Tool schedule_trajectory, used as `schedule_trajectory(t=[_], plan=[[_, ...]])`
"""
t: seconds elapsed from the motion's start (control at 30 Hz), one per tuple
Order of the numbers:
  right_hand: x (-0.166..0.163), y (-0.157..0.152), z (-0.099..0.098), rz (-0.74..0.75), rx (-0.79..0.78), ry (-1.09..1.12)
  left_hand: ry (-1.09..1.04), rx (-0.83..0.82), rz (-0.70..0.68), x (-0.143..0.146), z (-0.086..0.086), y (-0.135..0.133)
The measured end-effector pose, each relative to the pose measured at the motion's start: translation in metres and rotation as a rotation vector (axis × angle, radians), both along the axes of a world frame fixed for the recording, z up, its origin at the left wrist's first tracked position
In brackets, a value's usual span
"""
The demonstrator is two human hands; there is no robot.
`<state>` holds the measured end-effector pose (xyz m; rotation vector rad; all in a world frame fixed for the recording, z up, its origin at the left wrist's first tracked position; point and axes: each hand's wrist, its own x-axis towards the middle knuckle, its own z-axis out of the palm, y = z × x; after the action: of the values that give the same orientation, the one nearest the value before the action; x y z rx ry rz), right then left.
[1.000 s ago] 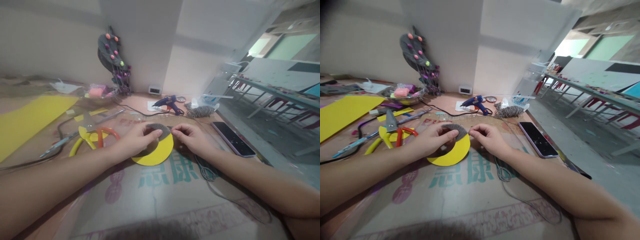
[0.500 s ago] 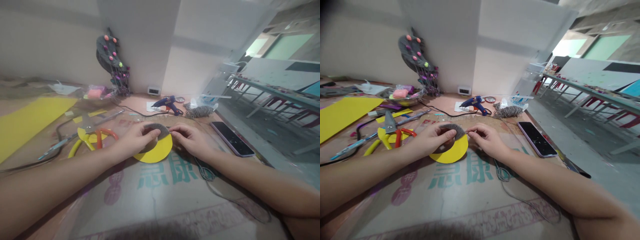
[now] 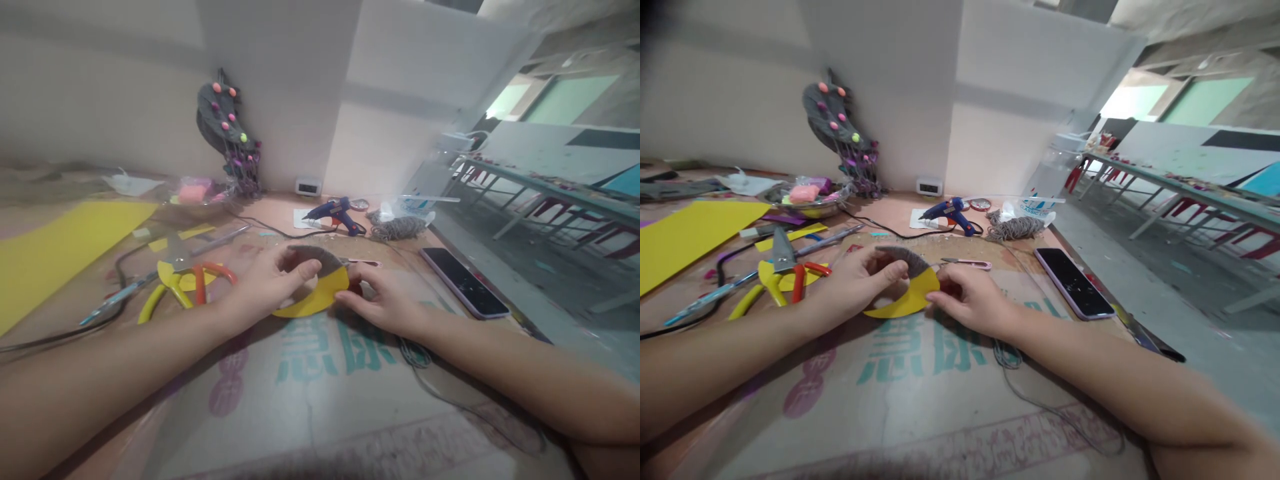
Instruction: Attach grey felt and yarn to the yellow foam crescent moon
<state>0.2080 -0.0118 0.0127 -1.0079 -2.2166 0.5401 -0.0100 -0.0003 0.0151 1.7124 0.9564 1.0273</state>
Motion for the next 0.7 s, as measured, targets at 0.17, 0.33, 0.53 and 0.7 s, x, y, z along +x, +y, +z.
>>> schedule_trajectory(t=[0.17, 0.33, 0.53, 0.7], plan=[[0.007, -0.001, -0.004, -0.128, 0.218, 0.044, -0.011, 0.025, -0.052, -0.002, -0.006, 0.003], [0.013, 0.008, -0.002, -0.031, 0.501, -0.206, 0.138, 0.118, -0.081, -0.002, -0.004, 0.004], [0.012, 0.01, -0.001, 0.045, 0.672, -0.392, 0.254, 0.11, 0.096, 0.001, 0.0, 0.004], [0.012, 0.006, 0.001, 0.056, 0.555, -0.242, 0.26, 0.174, 0.216, 0.0, -0.002, 0.009]])
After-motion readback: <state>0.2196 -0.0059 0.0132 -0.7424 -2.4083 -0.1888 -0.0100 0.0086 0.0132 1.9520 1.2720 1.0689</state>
